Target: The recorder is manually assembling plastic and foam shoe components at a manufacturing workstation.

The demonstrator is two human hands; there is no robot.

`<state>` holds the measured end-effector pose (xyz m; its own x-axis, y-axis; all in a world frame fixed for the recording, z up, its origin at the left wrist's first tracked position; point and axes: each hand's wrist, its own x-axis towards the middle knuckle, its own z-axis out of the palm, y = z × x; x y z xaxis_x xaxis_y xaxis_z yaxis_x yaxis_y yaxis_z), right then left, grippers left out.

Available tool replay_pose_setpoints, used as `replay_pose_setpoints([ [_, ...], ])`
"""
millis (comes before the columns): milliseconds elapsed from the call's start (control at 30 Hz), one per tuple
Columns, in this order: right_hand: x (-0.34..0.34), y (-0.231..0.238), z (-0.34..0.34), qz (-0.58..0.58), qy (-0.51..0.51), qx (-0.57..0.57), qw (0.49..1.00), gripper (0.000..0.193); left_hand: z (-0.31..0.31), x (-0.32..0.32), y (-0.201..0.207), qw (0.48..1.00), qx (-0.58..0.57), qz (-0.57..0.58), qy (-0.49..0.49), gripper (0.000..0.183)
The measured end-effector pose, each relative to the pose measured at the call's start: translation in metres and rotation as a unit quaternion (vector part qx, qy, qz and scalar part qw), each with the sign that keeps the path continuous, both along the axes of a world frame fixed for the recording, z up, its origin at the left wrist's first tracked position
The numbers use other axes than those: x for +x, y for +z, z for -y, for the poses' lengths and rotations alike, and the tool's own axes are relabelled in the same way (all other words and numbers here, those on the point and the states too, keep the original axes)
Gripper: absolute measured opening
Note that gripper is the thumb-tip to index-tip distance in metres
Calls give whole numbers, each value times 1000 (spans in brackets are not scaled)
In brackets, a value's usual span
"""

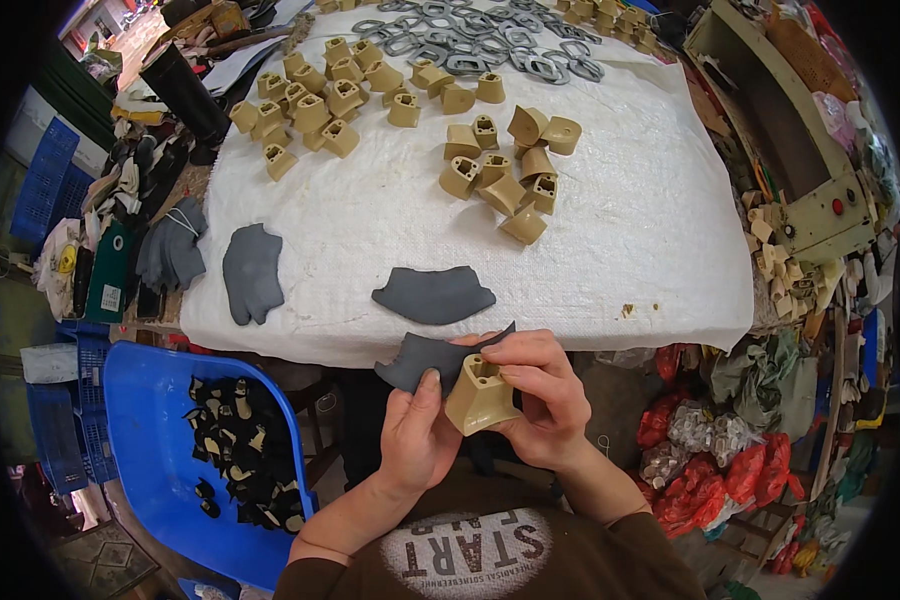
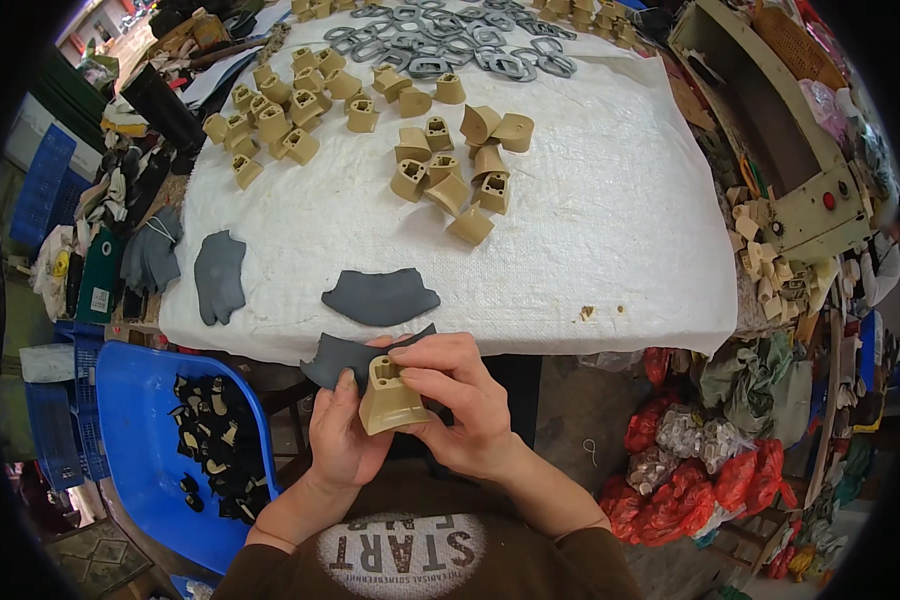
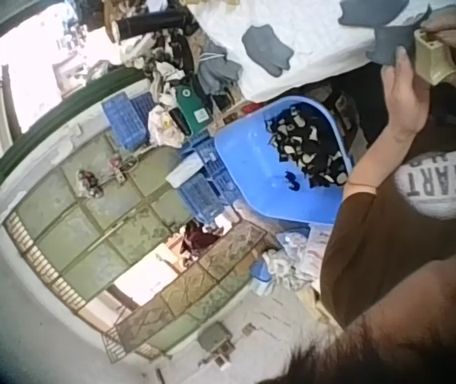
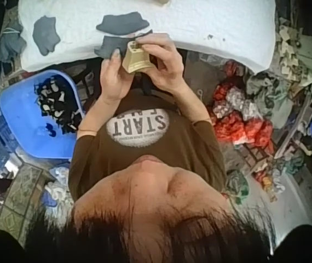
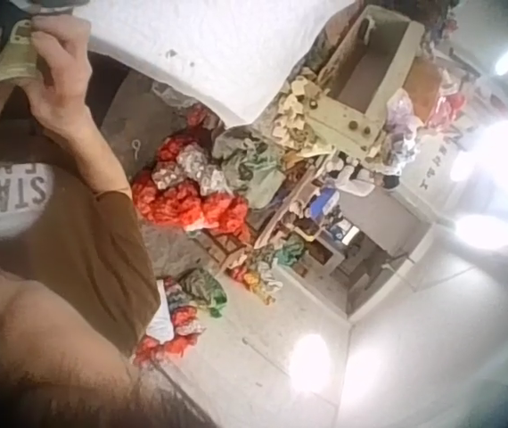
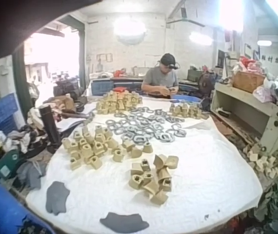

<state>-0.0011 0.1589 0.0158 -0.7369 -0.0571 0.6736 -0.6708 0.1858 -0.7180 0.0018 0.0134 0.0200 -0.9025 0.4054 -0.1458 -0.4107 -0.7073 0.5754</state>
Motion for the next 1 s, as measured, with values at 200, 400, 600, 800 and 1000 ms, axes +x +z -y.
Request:
replay_pose_setpoints([
  [200, -1, -2, -1, -1, -3, 1, 1000, 44, -2, 0, 5, 1000, -20, 5, 6, 39],
  [400, -3, 0, -6, 24, 0, 45, 999, 42, -4, 5, -4, 999, -34, -6, 33, 39],
  [600, -6, 0, -4, 34, -40, 73, 996, 43, 0, 5, -7, 988, -131, -75, 43, 40],
  [800, -4, 5, -10, 50, -95, 134, 985, 50, 5, -6, 0, 966, -213, -132, 65, 39],
  [1000, -1, 29, -8, 128, -133, 295, 937, 44, 7, -5, -8, 938, -317, -141, 12, 39],
])
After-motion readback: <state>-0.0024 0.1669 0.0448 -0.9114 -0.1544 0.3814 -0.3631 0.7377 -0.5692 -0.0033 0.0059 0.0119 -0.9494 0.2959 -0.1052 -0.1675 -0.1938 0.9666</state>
